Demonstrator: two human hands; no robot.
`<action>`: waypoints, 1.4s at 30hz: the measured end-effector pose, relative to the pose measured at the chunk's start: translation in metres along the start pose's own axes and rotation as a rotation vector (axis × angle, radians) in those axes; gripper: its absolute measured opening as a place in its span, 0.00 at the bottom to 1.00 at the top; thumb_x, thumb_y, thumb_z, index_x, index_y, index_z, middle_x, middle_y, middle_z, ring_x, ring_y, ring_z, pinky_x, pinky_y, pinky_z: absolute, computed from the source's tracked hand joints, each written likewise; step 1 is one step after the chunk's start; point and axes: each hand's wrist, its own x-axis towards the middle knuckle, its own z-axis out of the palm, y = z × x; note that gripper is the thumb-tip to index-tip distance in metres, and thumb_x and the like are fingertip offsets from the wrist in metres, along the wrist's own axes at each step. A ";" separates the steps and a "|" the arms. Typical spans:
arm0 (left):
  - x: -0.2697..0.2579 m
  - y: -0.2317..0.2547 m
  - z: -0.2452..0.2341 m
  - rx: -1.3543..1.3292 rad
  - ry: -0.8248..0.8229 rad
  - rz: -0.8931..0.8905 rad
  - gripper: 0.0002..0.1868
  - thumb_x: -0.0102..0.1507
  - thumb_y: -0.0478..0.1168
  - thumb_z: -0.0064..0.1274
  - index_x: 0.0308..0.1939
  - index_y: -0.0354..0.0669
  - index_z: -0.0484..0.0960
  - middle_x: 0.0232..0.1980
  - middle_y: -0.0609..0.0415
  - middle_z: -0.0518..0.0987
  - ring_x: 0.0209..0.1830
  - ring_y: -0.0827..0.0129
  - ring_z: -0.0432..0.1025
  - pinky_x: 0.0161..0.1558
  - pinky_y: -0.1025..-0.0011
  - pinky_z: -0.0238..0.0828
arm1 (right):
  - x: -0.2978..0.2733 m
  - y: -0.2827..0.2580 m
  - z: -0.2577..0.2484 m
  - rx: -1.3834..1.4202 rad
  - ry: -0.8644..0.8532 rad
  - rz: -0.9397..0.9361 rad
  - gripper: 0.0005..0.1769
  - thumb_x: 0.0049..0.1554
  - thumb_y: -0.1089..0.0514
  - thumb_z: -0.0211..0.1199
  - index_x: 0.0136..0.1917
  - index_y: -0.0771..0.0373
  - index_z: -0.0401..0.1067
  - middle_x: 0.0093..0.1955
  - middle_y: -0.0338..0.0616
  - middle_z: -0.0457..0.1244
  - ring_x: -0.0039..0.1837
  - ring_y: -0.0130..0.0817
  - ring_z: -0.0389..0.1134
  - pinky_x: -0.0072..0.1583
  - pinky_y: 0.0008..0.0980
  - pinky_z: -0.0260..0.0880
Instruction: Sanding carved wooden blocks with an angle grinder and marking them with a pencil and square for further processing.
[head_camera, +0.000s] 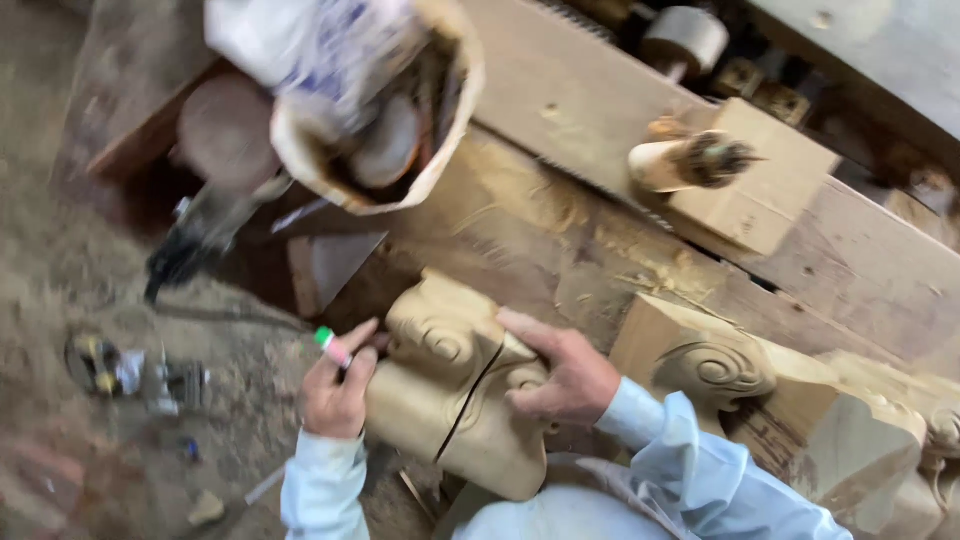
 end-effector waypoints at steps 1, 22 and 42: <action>0.001 0.001 0.002 -0.002 0.032 -0.013 0.16 0.63 0.36 0.58 0.55 0.40 0.87 0.43 0.45 0.88 0.45 0.65 0.82 0.56 0.64 0.76 | 0.000 -0.001 0.000 -0.014 -0.031 -0.007 0.53 0.33 0.55 0.77 0.74 0.48 0.67 0.73 0.43 0.65 0.73 0.51 0.62 0.71 0.55 0.65; -0.186 -0.054 0.062 -0.300 0.535 -0.307 0.39 0.70 0.56 0.44 0.79 0.36 0.58 0.70 0.23 0.69 0.70 0.35 0.65 0.68 0.42 0.60 | -0.014 -0.020 0.017 -0.186 0.009 -0.049 0.25 0.41 0.62 0.78 0.54 0.56 0.81 0.41 0.46 0.69 0.47 0.31 0.66 0.49 0.36 0.70; -0.217 -0.150 0.188 0.163 0.455 0.458 0.27 0.43 0.64 0.70 0.21 0.56 0.70 0.24 0.62 0.71 0.25 0.66 0.75 0.31 0.70 0.73 | -0.018 -0.019 0.021 -0.227 0.039 -0.129 0.14 0.41 0.63 0.78 0.39 0.58 0.74 0.31 0.41 0.59 0.37 0.28 0.59 0.39 0.28 0.61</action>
